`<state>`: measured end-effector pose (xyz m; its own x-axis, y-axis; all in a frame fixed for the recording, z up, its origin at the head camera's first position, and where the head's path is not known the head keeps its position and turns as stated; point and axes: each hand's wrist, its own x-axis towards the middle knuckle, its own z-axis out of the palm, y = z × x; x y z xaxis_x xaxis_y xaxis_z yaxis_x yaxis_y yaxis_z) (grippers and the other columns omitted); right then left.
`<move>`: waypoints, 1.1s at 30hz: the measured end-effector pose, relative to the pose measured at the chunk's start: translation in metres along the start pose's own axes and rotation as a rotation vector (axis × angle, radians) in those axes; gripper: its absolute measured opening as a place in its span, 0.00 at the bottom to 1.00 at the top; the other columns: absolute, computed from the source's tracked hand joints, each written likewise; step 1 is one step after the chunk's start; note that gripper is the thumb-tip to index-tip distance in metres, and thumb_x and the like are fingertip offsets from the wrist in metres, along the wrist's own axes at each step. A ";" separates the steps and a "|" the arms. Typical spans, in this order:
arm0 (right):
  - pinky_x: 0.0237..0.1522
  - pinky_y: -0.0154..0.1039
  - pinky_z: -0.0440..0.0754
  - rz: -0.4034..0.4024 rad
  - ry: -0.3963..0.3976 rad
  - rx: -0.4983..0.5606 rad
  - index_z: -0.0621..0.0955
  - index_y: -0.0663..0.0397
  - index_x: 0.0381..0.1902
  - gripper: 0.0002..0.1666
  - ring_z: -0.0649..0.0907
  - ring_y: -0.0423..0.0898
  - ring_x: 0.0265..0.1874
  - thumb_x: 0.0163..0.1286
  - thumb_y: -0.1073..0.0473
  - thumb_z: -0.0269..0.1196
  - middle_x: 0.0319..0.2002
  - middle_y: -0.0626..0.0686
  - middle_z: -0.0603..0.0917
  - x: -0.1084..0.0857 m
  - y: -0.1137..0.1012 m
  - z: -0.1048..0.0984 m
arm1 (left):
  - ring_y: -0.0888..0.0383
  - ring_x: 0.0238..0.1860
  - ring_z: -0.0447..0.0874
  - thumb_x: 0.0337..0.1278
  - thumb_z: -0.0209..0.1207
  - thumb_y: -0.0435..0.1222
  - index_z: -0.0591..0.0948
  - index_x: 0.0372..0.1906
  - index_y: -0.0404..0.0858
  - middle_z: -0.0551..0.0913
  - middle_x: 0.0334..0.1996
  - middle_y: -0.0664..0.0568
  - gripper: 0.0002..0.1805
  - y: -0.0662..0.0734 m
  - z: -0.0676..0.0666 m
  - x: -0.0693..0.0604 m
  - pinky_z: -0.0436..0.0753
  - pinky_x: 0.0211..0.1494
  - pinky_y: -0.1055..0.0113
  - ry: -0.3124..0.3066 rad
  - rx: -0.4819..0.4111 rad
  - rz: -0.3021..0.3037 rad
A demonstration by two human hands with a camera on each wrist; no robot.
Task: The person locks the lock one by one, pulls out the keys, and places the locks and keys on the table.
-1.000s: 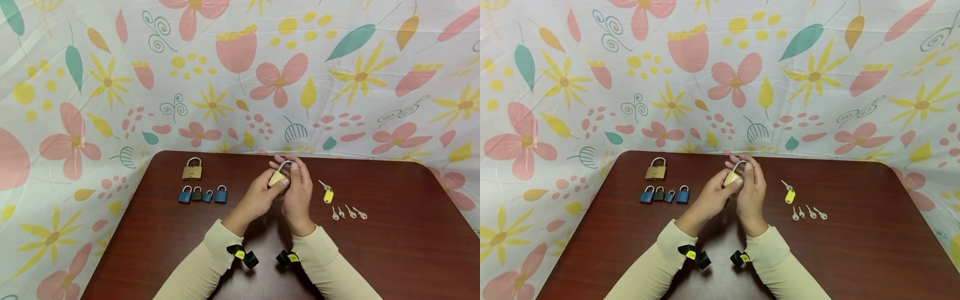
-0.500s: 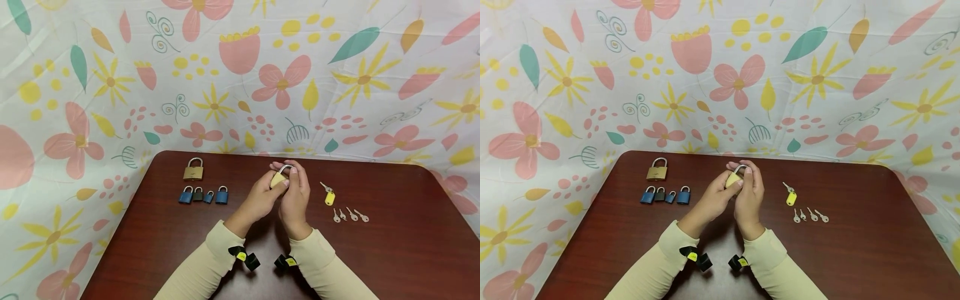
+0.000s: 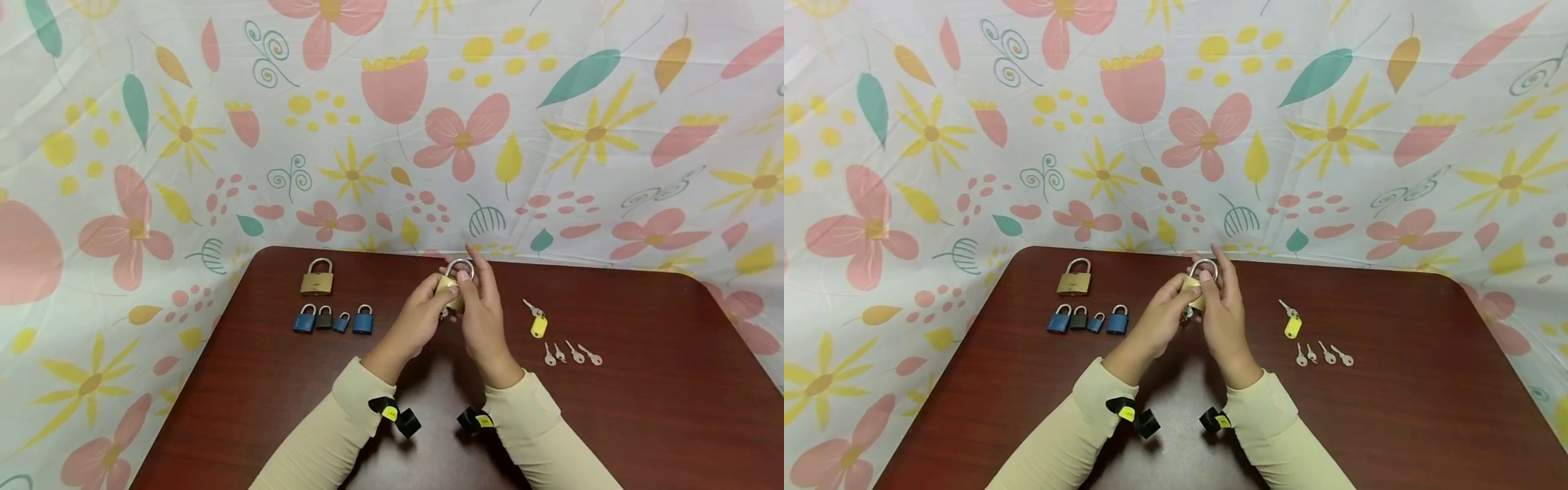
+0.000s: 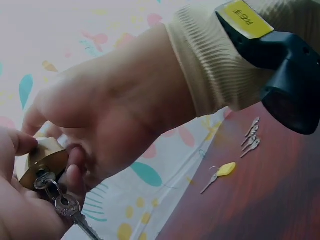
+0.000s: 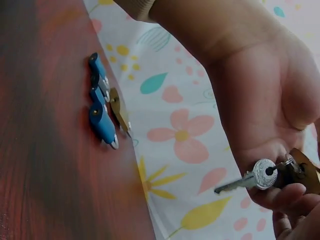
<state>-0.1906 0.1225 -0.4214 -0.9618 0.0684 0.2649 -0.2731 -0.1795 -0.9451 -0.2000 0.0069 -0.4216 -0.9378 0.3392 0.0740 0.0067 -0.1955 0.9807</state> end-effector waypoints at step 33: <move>0.43 0.37 0.86 -0.026 -0.115 -0.248 0.73 0.60 0.51 0.15 0.88 0.43 0.39 0.75 0.58 0.63 0.41 0.62 0.88 -0.002 0.015 -0.001 | 0.63 0.29 0.79 0.65 0.65 0.37 0.82 0.43 0.35 0.83 0.28 0.57 0.09 0.004 -0.024 0.011 0.78 0.36 0.70 0.365 -0.218 0.003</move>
<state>-0.1929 0.1203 -0.4366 -0.9540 -0.0447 0.2964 -0.2989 0.0675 -0.9519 -0.2181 -0.0120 -0.4215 -0.9995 -0.0025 -0.0304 -0.0268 -0.3996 0.9163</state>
